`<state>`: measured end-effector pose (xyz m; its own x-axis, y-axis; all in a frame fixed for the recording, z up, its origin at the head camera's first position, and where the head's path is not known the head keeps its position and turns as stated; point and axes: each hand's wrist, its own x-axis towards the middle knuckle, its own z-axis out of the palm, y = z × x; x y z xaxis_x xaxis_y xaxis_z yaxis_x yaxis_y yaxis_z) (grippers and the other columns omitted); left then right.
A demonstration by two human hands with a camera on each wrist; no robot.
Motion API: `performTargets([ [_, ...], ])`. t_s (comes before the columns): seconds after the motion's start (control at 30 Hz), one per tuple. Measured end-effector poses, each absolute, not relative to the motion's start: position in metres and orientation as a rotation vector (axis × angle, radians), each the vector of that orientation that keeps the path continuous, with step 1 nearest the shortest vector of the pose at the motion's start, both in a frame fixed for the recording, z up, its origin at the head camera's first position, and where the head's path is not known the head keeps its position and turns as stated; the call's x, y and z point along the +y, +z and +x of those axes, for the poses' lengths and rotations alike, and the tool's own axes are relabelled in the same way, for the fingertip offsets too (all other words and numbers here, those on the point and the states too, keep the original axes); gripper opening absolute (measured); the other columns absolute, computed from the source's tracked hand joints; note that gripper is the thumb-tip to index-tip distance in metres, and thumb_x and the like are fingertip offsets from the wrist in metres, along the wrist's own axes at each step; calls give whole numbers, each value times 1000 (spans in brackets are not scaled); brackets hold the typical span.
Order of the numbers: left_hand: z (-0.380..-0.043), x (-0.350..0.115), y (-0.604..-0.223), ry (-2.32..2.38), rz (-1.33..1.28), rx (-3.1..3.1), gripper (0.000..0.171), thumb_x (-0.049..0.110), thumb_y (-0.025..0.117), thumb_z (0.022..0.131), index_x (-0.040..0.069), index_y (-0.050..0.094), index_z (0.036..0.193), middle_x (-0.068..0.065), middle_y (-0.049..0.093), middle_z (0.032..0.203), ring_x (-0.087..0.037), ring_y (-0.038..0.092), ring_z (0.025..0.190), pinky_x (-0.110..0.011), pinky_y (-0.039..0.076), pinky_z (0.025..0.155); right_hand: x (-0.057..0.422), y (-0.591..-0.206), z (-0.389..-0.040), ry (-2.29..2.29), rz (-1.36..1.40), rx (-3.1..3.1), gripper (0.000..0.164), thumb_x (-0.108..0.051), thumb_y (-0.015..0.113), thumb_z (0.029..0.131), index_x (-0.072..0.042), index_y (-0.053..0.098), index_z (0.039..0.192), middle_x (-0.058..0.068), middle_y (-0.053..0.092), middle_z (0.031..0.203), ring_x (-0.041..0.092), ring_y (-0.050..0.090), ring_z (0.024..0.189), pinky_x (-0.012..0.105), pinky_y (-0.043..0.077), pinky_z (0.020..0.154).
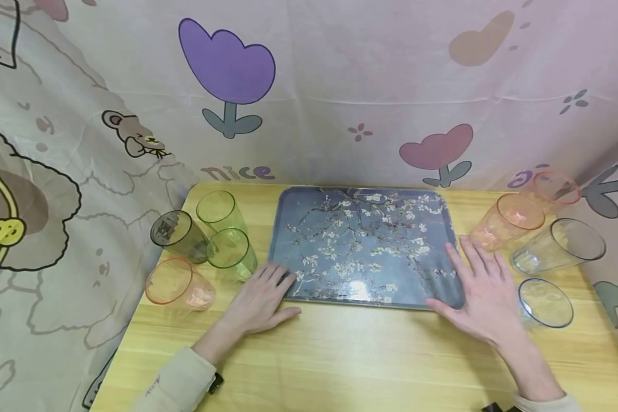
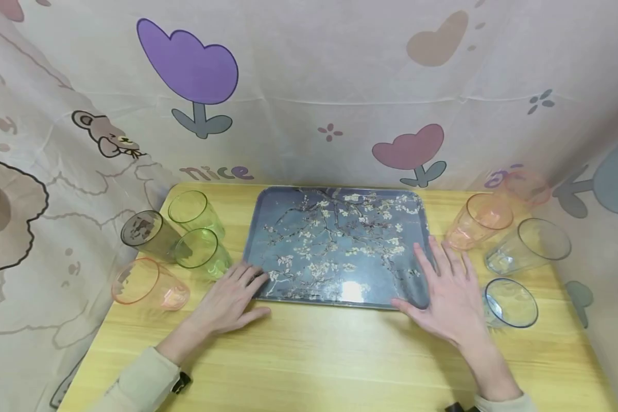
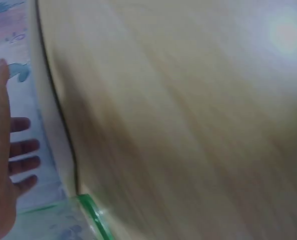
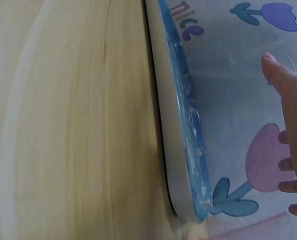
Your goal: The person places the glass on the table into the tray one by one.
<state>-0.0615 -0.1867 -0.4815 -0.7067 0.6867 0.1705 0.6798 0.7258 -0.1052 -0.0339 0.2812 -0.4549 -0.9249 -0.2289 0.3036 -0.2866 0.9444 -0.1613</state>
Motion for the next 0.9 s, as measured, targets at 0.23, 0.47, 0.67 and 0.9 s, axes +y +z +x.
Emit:
performTargets([
  [0.23, -63, -194, -490, 52, -1164, -2691, 42, 54, 58, 101, 14, 64, 113, -6, 64, 109, -26, 62, 106, -44, 52, 101, 303, -448, -27, 283, 320, -2818, 116, -83, 67, 76, -21, 30, 167, 16, 30, 173, 43, 32, 156, 67, 19, 126],
  [0.47, -64, -196, -498, 51, -1194, -2693, 25, 43, 55, 106, 18, 60, 102, -2, 63, 102, -23, 60, 100, -41, 51, 94, 325, -445, -23, 290, 227, -2821, 117, -83, 69, 74, -20, 32, 166, 20, 37, 168, 52, 40, 143, 71, 23, 120],
  [0.67, -65, -198, -501, 61, -1221, -2684, 22, 41, 55, 106, 20, 58, 99, 0, 65, 101, -21, 61, 98, -39, 51, 94, 341, -447, -19, 291, 158, -2764, 119, -89, 67, 69, -17, 41, 161, 26, 48, 157, 58, 48, 129, 71, 34, 106],
  [0.9, -69, -200, -505, 65, -1254, -2652, 27, 46, 57, 103, 19, 57, 98, 1, 67, 98, -21, 62, 98, -38, 50, 93, 362, -455, -18, 354, 110, -2632, 122, -93, 66, 62, -8, 55, 148, 29, 60, 141, 58, 56, 117, 70, 39, 89],
])
